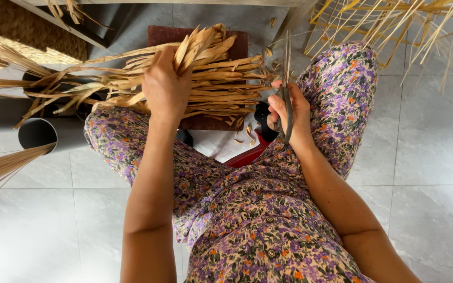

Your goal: The person sits on the floor trimming dried palm leaf strips with scissors, cutting off hard end pieces and discarding scraps. They sort the trimmed strips onto a pile on a board and reach to a nearby table to gather more strips to trim.

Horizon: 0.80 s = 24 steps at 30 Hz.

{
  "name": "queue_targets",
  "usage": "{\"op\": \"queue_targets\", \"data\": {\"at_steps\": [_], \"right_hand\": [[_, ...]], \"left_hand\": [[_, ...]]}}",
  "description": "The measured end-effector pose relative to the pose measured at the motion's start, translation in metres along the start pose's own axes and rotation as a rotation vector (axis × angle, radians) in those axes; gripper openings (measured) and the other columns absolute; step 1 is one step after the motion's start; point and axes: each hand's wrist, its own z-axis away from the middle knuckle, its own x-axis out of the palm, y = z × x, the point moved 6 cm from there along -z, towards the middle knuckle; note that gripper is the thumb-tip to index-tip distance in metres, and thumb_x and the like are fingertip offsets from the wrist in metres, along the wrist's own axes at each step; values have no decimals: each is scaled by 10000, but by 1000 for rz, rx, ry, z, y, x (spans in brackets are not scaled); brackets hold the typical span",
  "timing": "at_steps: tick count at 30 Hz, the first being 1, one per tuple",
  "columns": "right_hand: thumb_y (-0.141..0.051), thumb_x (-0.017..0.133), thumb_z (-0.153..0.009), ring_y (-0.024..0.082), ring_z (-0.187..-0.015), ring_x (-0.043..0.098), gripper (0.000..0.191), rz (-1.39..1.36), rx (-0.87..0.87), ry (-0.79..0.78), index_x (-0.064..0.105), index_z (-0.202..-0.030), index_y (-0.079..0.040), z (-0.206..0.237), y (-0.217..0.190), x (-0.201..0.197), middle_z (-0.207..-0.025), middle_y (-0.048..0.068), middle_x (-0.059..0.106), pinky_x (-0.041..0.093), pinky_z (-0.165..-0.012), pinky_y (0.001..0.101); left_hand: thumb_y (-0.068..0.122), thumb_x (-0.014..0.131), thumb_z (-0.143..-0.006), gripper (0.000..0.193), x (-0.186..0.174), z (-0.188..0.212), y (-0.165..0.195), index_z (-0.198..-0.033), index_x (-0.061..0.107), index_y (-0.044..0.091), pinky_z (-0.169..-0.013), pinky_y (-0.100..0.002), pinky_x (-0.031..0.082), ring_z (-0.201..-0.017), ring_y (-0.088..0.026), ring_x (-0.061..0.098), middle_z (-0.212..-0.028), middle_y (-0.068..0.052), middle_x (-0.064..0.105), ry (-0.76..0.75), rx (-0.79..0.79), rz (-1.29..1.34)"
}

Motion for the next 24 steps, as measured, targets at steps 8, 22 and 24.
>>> {"op": "queue_targets", "data": {"at_steps": [8,22,24], "right_hand": [[-193,775,-955,91,-748,594,535,261,-254,-71,539,-1419,-72,15,-31,9,-971,18,613,529,-623,281],[-239,892,-834,138,-927,661,710,680,-407,-198,535,-1410,-26,37,-79,35,-1154,81,677,565,-807,301],[-234,887,-838,111,-945,677,677,674,-473,-207,550,-1387,-24,40,-84,37,-1234,68,682,577,-779,264]], "left_hand": [[61,774,-850,222,-32,22,32,-1059,699,56,-652,-446,529,-752,-348,672,-925,-141,660,152,-18,42],[65,777,-945,162,-56,49,68,-1099,746,27,-706,-278,574,-795,-115,715,-914,-66,763,-157,-126,515],[55,781,-935,190,-61,48,75,-1116,728,26,-729,-295,576,-822,-135,723,-942,-80,752,-168,-71,488]]}}
